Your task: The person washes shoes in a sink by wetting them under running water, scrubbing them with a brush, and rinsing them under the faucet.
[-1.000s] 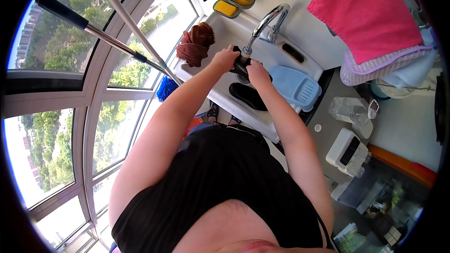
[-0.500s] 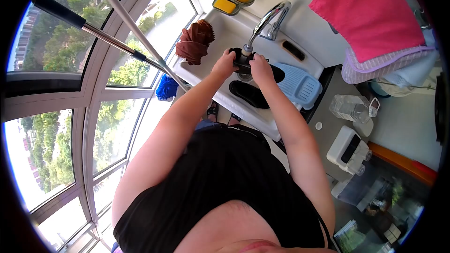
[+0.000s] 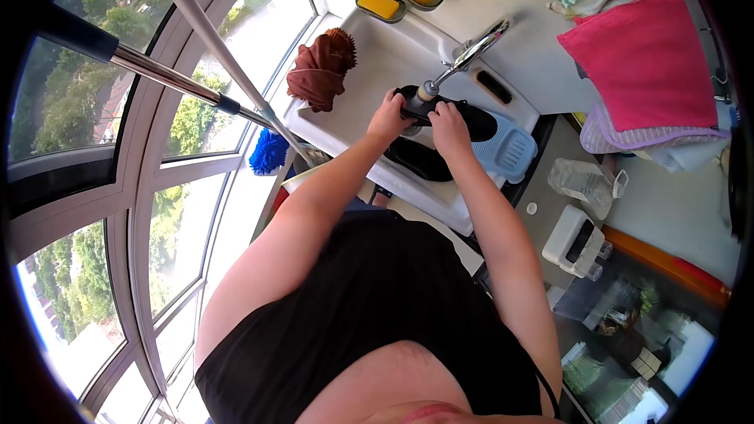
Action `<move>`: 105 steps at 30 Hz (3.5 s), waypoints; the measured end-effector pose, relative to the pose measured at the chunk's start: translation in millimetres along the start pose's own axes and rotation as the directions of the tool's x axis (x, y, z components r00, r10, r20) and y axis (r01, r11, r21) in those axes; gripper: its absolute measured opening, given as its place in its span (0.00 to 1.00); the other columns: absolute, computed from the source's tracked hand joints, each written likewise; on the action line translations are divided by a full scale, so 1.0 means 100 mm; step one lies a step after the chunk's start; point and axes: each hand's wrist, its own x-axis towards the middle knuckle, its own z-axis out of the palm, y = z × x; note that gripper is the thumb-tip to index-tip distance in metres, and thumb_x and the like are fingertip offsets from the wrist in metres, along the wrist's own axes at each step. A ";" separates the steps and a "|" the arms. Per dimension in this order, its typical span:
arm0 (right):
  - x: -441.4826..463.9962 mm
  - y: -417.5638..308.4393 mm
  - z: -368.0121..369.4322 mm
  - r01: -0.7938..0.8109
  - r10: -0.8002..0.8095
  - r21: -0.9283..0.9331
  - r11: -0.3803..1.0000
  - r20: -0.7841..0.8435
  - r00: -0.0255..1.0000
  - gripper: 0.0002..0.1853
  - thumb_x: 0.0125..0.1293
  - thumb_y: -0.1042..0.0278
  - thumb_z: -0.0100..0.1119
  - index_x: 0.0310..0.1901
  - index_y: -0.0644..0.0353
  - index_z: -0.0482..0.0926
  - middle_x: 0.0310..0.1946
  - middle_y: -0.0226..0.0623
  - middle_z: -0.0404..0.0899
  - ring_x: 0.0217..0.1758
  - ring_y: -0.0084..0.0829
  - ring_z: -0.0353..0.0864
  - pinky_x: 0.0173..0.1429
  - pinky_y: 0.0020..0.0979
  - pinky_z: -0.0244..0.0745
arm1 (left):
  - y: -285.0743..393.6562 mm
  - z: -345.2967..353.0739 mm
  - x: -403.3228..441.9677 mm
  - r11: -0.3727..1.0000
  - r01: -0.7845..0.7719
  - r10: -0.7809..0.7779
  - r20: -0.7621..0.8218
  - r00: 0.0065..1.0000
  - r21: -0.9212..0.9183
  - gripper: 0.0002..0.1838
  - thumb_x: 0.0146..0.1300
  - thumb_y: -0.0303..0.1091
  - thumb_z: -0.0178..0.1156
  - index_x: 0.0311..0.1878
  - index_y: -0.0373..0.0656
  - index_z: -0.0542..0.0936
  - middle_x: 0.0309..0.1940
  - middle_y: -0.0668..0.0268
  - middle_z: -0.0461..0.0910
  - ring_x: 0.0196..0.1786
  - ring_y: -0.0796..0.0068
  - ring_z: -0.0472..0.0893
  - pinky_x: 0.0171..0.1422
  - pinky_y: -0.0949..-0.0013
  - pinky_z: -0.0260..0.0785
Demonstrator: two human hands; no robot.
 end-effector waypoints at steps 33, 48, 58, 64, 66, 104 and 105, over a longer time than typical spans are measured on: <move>0.06 0.32 0.37 -0.140 0.100 0.334 0.932 0.134 0.986 0.11 0.64 0.72 0.59 0.46 0.61 0.85 0.48 0.42 0.84 0.49 0.46 0.83 0.54 0.40 0.80 | 0.15 -0.79 0.43 0.741 -0.595 0.526 0.280 0.803 0.311 0.17 0.58 0.29 0.65 0.50 0.46 0.74 0.67 0.58 0.68 0.74 0.52 0.65 0.74 0.35 0.55; -0.01 0.16 0.38 -0.124 0.117 0.094 0.988 0.073 0.990 0.13 0.67 0.72 0.52 0.49 0.61 0.83 0.58 0.41 0.81 0.61 0.41 0.79 0.62 0.38 0.78 | -0.10 -0.86 0.58 0.895 0.447 -0.419 0.332 0.845 -0.010 0.49 0.61 0.70 0.58 0.71 0.37 0.65 0.69 0.45 0.67 0.65 0.45 0.76 0.64 0.49 0.73; 0.00 0.07 0.34 -0.101 0.095 0.074 0.992 0.082 0.992 0.11 0.69 0.70 0.51 0.46 0.62 0.81 0.58 0.41 0.79 0.61 0.42 0.80 0.59 0.40 0.80 | -0.56 -0.51 0.74 -0.032 0.983 -0.347 0.924 0.158 -0.180 0.57 0.59 0.85 0.40 0.71 0.38 0.66 0.58 0.37 0.77 0.53 0.43 0.84 0.50 0.56 0.85; 0.04 -0.02 0.24 -0.164 0.158 0.086 0.983 0.078 0.984 0.13 0.68 0.70 0.52 0.49 0.61 0.82 0.60 0.40 0.79 0.62 0.41 0.79 0.60 0.39 0.79 | -0.87 -0.17 0.74 -0.120 0.966 -0.367 0.914 0.173 -0.230 0.47 0.67 0.79 0.38 0.60 0.40 0.77 0.51 0.41 0.82 0.50 0.48 0.86 0.51 0.54 0.85; 0.06 -0.06 0.15 -0.157 0.149 0.066 0.985 0.119 0.982 0.13 0.68 0.71 0.52 0.49 0.61 0.82 0.61 0.40 0.78 0.62 0.41 0.79 0.60 0.39 0.79 | -0.90 -0.06 0.69 -0.107 0.961 -0.354 0.913 0.202 -0.254 0.45 0.69 0.76 0.36 0.60 0.41 0.77 0.51 0.42 0.82 0.50 0.48 0.86 0.52 0.54 0.84; -0.18 -0.18 0.56 -0.281 0.550 0.640 0.715 -0.268 0.791 0.11 0.56 0.69 0.71 0.37 0.62 0.81 0.51 0.42 0.81 0.50 0.44 0.81 0.53 0.38 0.78 | -0.19 -0.64 0.83 0.364 0.776 -0.526 0.573 0.628 -0.516 0.30 0.62 0.46 0.64 0.51 0.23 0.74 0.41 0.46 0.81 0.36 0.50 0.87 0.39 0.54 0.87; -0.18 -0.16 0.62 -0.282 0.553 0.642 0.714 -0.268 0.789 0.11 0.56 0.69 0.71 0.37 0.62 0.81 0.51 0.42 0.81 0.50 0.44 0.81 0.53 0.38 0.78 | -0.17 -0.68 0.83 0.386 0.765 -0.515 0.568 0.642 -0.515 0.30 0.62 0.46 0.64 0.50 0.22 0.74 0.39 0.46 0.82 0.35 0.50 0.87 0.39 0.54 0.87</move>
